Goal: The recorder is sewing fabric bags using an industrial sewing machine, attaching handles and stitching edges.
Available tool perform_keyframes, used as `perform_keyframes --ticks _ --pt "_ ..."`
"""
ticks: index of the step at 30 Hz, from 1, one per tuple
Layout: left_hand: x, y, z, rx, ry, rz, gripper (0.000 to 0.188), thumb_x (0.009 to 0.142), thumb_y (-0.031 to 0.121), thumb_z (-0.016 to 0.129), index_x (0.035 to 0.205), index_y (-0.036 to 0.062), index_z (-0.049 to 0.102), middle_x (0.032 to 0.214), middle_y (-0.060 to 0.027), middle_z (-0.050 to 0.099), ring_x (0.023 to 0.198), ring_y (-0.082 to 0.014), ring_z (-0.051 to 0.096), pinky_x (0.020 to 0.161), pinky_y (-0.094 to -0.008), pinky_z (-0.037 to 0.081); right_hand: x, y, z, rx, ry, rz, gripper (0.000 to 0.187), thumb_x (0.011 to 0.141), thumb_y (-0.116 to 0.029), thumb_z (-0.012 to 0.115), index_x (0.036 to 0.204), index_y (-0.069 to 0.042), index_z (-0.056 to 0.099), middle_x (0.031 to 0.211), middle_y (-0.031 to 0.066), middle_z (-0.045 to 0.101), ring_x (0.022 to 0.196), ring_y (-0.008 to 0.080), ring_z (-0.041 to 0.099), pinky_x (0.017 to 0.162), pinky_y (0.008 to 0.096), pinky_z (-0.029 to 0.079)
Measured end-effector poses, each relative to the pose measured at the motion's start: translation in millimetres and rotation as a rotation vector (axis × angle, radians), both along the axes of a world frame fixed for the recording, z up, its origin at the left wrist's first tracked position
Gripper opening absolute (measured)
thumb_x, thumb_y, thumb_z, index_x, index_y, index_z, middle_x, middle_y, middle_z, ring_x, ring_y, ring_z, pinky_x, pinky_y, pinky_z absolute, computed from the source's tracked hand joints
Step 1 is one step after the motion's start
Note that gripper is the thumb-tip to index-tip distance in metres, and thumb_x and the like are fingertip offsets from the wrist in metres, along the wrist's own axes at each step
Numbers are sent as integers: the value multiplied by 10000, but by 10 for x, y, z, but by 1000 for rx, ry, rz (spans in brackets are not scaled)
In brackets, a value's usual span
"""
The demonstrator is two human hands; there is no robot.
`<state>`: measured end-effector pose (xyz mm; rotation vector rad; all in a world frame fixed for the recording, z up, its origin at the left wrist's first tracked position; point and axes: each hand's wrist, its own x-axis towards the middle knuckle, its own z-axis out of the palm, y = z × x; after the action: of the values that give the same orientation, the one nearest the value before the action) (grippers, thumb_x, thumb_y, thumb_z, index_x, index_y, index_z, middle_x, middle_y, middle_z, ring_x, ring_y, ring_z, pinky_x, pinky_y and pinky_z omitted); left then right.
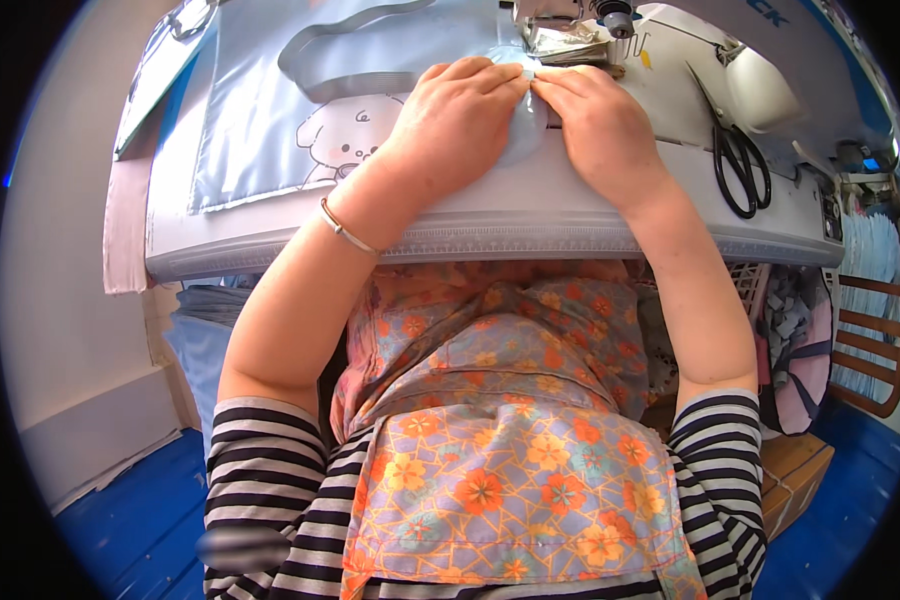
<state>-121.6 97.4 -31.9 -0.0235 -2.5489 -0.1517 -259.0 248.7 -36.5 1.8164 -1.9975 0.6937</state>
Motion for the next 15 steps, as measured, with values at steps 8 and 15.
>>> perform_keyframes --ticks 8,15 --pt "86 -145 -4 34 -68 9 399 886 167 614 1254 15 628 1352 -149 596 1298 -294 517 1093 -434 401 10 -93 9 12 -1 14 346 835 19 543 1156 0 672 1185 95 676 1076 276 608 960 382 502" --pt "1112 -622 212 107 -323 227 485 828 78 607 1311 40 602 1423 -212 517 1336 -376 471 1136 -454 373 4 -77 -9 0 17 7 334 842 19 554 1154 -5 671 1185 92 675 1064 269 610 965 376 498"
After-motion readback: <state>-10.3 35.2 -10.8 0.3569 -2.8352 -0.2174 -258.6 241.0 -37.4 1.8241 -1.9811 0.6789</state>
